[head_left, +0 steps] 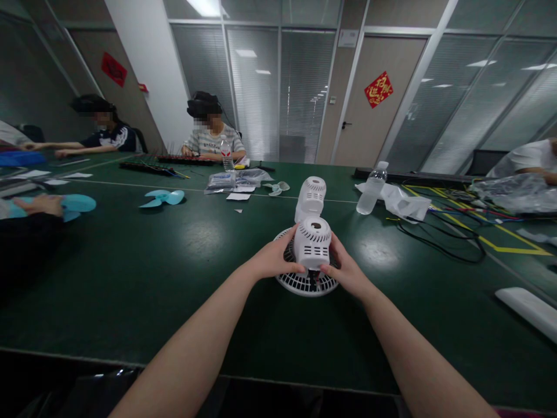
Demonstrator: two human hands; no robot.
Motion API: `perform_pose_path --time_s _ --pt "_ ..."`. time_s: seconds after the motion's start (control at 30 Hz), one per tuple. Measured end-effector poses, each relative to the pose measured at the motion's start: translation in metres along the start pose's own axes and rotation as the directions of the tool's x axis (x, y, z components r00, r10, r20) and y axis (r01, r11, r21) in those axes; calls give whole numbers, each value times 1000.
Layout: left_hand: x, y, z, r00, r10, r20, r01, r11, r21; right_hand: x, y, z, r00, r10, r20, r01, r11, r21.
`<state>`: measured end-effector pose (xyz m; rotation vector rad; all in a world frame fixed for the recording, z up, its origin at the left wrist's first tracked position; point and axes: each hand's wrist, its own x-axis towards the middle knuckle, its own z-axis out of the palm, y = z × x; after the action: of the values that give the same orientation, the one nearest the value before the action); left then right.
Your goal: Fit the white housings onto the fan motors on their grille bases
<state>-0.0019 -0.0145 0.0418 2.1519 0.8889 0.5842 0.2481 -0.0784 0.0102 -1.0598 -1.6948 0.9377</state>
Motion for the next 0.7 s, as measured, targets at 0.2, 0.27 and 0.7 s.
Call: perform_pose_path --time_s 0.2,0.27,0.7 --pt "0 2 -1 1000 -24 6 24 999 41 0 1 1 1000 -8 -10 8 1000 -12" --pt "0 2 -1 1000 -22 11 22 999 50 0 1 1 1000 -10 -4 10 1000 -16" --pt "-2 5 -3 998 -40 56 44 996 -75 1 -1 0 1000 -15 -3 15 999 28"
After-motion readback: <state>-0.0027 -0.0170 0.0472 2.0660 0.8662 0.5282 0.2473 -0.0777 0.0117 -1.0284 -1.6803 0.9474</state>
